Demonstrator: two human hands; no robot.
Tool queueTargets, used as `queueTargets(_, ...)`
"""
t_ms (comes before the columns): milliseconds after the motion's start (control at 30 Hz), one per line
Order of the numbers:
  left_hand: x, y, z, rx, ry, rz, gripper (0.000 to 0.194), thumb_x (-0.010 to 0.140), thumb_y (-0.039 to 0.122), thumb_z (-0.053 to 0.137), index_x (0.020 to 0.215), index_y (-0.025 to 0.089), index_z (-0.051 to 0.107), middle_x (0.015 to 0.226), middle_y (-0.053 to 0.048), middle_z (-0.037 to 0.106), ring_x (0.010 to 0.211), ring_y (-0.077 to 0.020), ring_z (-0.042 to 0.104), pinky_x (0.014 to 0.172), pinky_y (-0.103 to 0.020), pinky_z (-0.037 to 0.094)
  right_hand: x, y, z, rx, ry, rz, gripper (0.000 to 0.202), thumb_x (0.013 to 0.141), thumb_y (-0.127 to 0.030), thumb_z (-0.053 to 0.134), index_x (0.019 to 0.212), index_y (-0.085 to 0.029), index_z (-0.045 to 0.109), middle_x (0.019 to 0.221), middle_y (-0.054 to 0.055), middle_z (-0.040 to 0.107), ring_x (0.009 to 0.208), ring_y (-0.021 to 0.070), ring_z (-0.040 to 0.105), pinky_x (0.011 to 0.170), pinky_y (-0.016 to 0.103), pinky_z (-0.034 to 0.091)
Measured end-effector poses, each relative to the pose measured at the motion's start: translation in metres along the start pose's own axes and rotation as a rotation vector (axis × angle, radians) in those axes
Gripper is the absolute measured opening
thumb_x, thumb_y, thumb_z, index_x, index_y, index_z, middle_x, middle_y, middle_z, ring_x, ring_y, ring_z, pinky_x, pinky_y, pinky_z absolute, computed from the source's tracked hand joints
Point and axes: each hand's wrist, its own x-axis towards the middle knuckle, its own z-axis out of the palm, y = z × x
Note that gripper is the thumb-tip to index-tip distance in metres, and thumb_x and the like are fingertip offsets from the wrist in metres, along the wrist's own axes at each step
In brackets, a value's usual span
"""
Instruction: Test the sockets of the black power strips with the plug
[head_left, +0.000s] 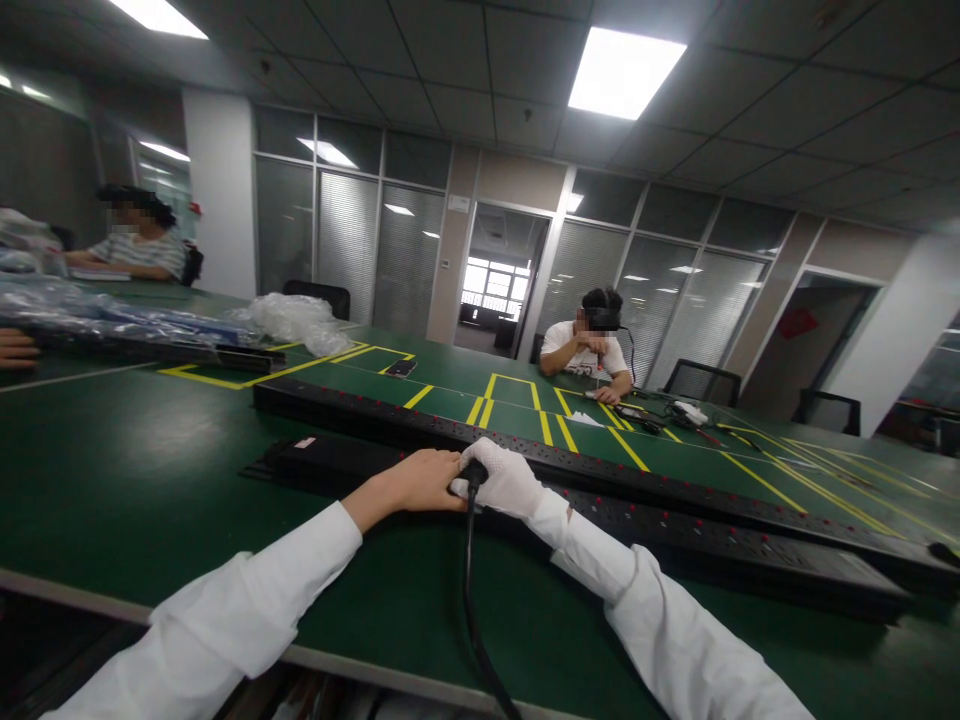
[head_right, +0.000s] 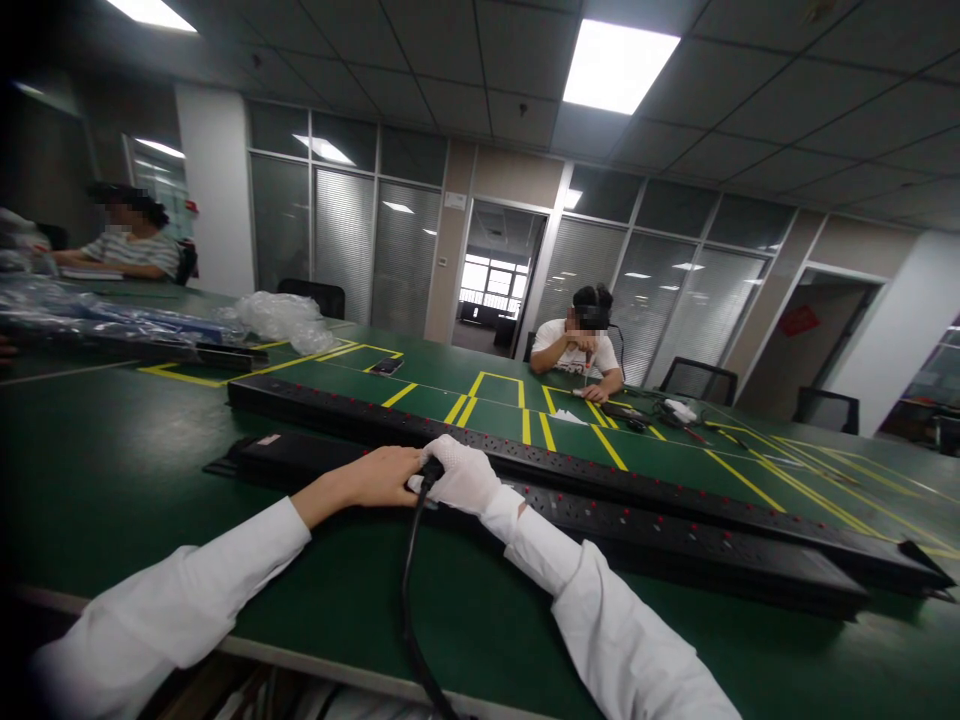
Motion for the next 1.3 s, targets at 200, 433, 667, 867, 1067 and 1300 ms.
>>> queueTargets(200,0.0,0.001,-0.001,-0.005,0.004,0.025,0.045,0.07,0.056,0.049,0.093,0.018,0.054,0.099,-0.008,0.058,0.091,-0.0244,0.054,0.082,-0.033,0.038,0.001,0.002,0.002,0.049,-0.018,0.04,0.023,0.067,-0.037,0.057,0.086,-0.024,0.053,0.087,-0.004,0.058,0.077,0.0102,0.054,0.071,0.021,0.04)
queueTargets(433,0.0,0.001,-0.001,-0.017,0.034,0.049,0.051,0.071,0.062,0.043,0.095,0.017,0.054,0.099,-0.008,0.058,0.09,-0.0241,0.054,0.081,-0.034,0.038,0.002,0.007,0.004,0.159,-0.01,0.042,0.021,0.068,-0.037,0.058,0.083,-0.022,0.053,0.083,-0.004,0.059,0.074,0.0093,0.054,0.07,0.021,0.04)
queueTargets(667,-0.001,0.004,-0.004,-0.085,0.002,-0.014,0.055,0.071,0.066,0.039,0.094,0.019,0.054,0.096,-0.006,0.06,0.085,-0.0229,0.057,0.076,-0.032,0.04,0.003,0.007,0.004,0.203,-0.01,0.084,0.026,0.069,-0.043,0.057,0.084,-0.022,0.055,0.08,-0.003,0.059,0.072,0.0092,0.053,0.068,0.021,0.04)
queueTargets(867,-0.002,0.003,-0.003,-0.082,0.025,0.013,0.056,0.071,0.067,0.036,0.094,0.02,0.055,0.095,-0.006,0.061,0.084,-0.0227,0.057,0.074,-0.032,0.041,0.003,0.009,0.006,0.196,-0.013,0.08,0.022,0.071,-0.04,0.056,0.083,-0.022,0.055,0.081,-0.004,0.059,0.072,0.009,0.053,0.068,0.02,0.04)
queueTargets(1067,-0.001,0.002,-0.002,-0.086,0.024,-0.005,0.056,0.07,0.068,0.036,0.092,0.02,0.055,0.095,-0.006,0.061,0.086,-0.0228,0.057,0.075,-0.031,0.04,0.003,0.012,0.008,0.212,-0.017,0.074,0.019,0.073,-0.037,0.054,0.085,-0.023,0.055,0.084,-0.004,0.059,0.075,0.0092,0.053,0.07,0.021,0.04)
queueTargets(1300,-0.001,0.002,-0.003,-0.065,0.006,-0.011,0.058,0.07,0.069,0.035,0.091,0.018,0.055,0.095,-0.008,0.061,0.085,-0.0239,0.057,0.075,-0.032,0.041,0.003,0.01,0.005,0.257,0.096,0.025,0.019,0.074,-0.037,0.054,0.085,-0.022,0.056,0.086,-0.001,0.058,0.08,0.0106,0.053,0.075,0.022,0.04)
